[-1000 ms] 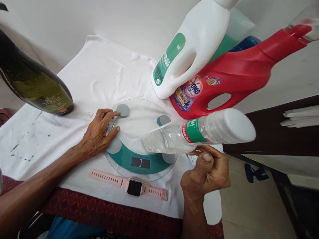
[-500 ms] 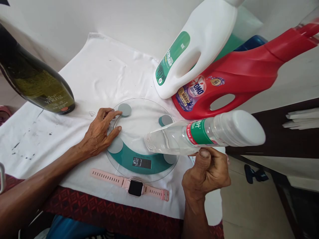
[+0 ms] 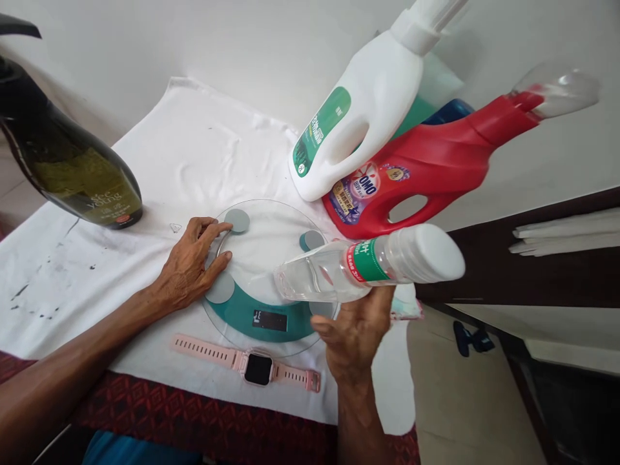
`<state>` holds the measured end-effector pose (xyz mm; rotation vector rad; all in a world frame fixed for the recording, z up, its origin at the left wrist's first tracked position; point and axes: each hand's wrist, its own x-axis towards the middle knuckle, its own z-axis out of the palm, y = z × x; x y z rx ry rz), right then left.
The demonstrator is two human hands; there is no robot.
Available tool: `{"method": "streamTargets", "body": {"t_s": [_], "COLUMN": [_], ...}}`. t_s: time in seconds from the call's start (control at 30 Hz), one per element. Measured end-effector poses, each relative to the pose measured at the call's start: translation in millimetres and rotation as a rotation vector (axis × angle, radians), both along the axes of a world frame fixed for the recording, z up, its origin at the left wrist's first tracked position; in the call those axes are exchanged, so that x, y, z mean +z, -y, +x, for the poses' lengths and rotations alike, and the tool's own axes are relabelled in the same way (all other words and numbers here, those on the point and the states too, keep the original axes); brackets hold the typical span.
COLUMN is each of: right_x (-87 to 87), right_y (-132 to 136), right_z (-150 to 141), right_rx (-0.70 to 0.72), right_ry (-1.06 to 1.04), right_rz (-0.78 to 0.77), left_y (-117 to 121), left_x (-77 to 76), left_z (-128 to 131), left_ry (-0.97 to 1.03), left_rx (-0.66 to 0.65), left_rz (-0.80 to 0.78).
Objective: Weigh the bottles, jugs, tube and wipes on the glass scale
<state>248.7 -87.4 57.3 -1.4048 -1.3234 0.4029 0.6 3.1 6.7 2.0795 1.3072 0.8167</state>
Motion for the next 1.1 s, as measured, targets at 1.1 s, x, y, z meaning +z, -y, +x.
{"method": "streamTargets", "body": {"t_s": [1.1], "right_x": [26.7], "right_y": [-180], "right_z": [12], "right_rx": [-0.279], "right_ry": [0.313], "right_rz": [0.064], "left_y": [4], "left_x": [-13.9], "left_z": [3], "left_ry": [0.138], "left_rx": [-0.007], "left_rz": [0.096]}}
